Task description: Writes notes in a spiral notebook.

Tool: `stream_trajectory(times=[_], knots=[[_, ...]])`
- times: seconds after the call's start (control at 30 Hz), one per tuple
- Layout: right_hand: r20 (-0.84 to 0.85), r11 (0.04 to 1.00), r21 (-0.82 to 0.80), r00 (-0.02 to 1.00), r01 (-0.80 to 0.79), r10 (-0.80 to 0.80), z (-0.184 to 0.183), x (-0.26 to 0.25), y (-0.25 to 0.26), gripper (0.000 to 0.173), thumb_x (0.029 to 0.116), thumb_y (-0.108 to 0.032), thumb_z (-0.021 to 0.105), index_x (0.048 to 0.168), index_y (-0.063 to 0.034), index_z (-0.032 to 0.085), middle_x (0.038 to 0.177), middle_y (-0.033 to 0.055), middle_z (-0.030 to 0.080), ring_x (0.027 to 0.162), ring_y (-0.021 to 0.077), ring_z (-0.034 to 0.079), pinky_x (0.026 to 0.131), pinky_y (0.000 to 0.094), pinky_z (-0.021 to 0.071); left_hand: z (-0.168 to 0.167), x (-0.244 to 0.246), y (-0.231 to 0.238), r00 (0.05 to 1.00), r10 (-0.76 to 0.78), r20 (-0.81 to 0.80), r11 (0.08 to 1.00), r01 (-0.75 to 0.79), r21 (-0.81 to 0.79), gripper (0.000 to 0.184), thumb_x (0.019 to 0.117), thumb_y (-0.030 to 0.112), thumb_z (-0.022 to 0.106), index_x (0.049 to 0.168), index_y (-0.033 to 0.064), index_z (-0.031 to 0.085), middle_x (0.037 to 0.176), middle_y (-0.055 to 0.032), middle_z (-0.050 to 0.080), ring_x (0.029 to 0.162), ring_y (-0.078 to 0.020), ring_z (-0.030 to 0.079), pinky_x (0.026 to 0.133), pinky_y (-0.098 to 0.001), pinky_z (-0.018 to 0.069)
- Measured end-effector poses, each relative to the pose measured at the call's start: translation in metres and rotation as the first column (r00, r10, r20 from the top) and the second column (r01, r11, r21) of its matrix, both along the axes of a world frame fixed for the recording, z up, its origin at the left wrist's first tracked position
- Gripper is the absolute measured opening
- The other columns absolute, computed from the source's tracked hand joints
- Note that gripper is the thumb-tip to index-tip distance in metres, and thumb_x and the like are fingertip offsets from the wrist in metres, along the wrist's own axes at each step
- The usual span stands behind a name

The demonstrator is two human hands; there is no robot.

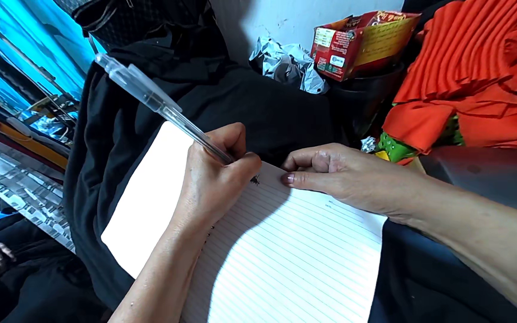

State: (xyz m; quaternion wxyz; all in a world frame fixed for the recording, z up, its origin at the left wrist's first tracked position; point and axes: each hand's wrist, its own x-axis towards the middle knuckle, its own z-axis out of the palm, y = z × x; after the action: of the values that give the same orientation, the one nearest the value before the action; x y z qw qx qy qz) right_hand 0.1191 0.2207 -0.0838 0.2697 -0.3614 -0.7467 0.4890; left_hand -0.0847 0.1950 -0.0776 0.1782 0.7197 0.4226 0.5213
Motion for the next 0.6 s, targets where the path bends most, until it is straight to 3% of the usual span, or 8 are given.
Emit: stream_trajectory(times=[0.17, 0.37, 0.6], knots=[[-0.012, 1.000, -0.017, 1.000, -0.002, 0.002, 0.0012, 0.0005, -0.0013, 0.020, 0.1049, -0.013, 0.054, 0.093, -0.0078, 0.070, 0.064, -0.0012, 0.063, 0.054, 0.0028, 0.058, 0.047, 0.0156, 0.0432, 0.0006, -0.0007, 0.0008, 0.999, -0.015, 0.045, 1.000, 0.016, -0.017, 0.032, 0.0825, -0.006, 0.057, 0.066, 0.0179, 0.044, 0.053, 0.0097, 0.042, 0.044, 0.0022, 0.041, 0.042, -0.0118, 0.0344], [-0.014, 1.000, -0.020, 1.000, 0.009, -0.009, 0.0013, -0.0001, -0.0019, 0.019, 0.1045, -0.012, 0.055, 0.092, -0.0080, 0.068, 0.065, -0.0019, 0.063, 0.057, 0.0022, 0.058, 0.050, 0.0152, 0.0432, 0.0006, 0.0004, 0.0000, 1.000, 0.004, -0.029, 1.000, -0.004, -0.013, 0.031, 0.0812, -0.003, 0.058, 0.065, 0.0183, 0.043, 0.052, 0.0097, 0.039, 0.043, 0.0021, 0.038, 0.041, -0.0127, 0.0293], [-0.004, 1.000, -0.003, 1.000, 0.001, -0.002, 0.0015, 0.0000, -0.0018, 0.018, 0.1048, -0.012, 0.055, 0.093, -0.0082, 0.068, 0.065, -0.0027, 0.063, 0.057, 0.0010, 0.057, 0.051, 0.0150, 0.0416, 0.0019, 0.0013, -0.0013, 1.000, 0.018, -0.026, 0.999, -0.019, -0.044, 0.030, 0.0808, -0.003, 0.058, 0.065, 0.0183, 0.044, 0.053, 0.0095, 0.041, 0.043, 0.0021, 0.040, 0.041, -0.0122, 0.0319]])
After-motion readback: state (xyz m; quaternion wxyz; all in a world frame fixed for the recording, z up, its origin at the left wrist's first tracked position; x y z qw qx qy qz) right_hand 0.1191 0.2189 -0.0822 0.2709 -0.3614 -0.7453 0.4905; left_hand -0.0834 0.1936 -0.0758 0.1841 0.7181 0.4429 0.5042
